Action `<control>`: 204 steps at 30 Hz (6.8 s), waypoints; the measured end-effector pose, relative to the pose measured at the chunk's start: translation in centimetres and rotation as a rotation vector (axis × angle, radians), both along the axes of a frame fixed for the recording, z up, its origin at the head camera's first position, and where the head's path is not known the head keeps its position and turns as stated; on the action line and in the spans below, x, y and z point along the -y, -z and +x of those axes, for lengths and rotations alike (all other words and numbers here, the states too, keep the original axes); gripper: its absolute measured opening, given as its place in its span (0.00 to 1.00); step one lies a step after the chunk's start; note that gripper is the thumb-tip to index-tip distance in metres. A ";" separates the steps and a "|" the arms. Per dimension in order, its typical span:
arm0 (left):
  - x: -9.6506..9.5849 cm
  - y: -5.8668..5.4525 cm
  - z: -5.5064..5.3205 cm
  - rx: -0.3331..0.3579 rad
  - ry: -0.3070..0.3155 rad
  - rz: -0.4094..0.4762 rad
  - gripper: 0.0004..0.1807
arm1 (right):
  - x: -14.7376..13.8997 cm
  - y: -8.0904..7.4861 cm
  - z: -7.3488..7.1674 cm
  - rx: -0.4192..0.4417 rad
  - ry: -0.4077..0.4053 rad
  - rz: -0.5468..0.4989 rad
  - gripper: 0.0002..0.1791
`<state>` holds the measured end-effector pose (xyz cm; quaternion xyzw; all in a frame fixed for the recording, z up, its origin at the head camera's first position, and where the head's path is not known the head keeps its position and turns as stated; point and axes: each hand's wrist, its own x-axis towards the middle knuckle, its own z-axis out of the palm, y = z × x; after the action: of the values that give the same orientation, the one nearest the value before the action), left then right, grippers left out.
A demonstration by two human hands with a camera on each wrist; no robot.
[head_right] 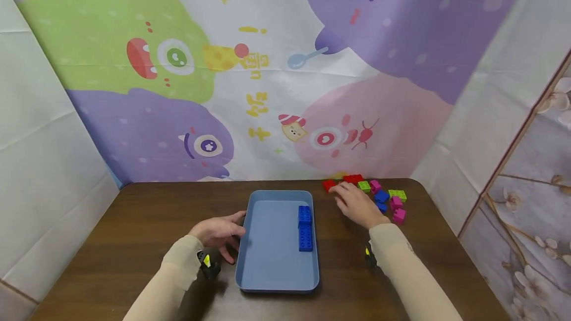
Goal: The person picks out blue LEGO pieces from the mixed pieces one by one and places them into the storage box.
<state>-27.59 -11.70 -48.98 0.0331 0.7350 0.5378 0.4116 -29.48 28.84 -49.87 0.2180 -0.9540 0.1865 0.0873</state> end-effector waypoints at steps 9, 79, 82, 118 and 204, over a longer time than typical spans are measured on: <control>0.4 0.2 0.3 -0.007 -0.009 0.001 0.51 | -2.8 0.8 0.5 0.021 0.064 0.064 0.18; -0.1 0.3 0.2 0.001 -0.048 -0.033 0.52 | -6.0 4.0 1.9 0.121 0.253 0.146 0.15; -0.1 0.4 0.3 0.003 -0.045 -0.026 0.51 | -5.5 3.9 1.8 0.119 0.237 0.122 0.15; 0.1 -0.2 0.2 0.012 -0.056 -0.042 0.53 | 1.1 1.3 -0.7 0.204 -0.044 -0.046 0.19; -0.5 -0.1 0.0 0.003 -0.050 -0.075 0.46 | 8.5 1.1 -2.6 0.023 -0.102 0.302 0.17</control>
<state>-27.58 -11.23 -48.84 -0.0013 0.7546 0.5202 0.4000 -32.13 20.31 -51.01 0.2747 -0.9598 0.0475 0.0327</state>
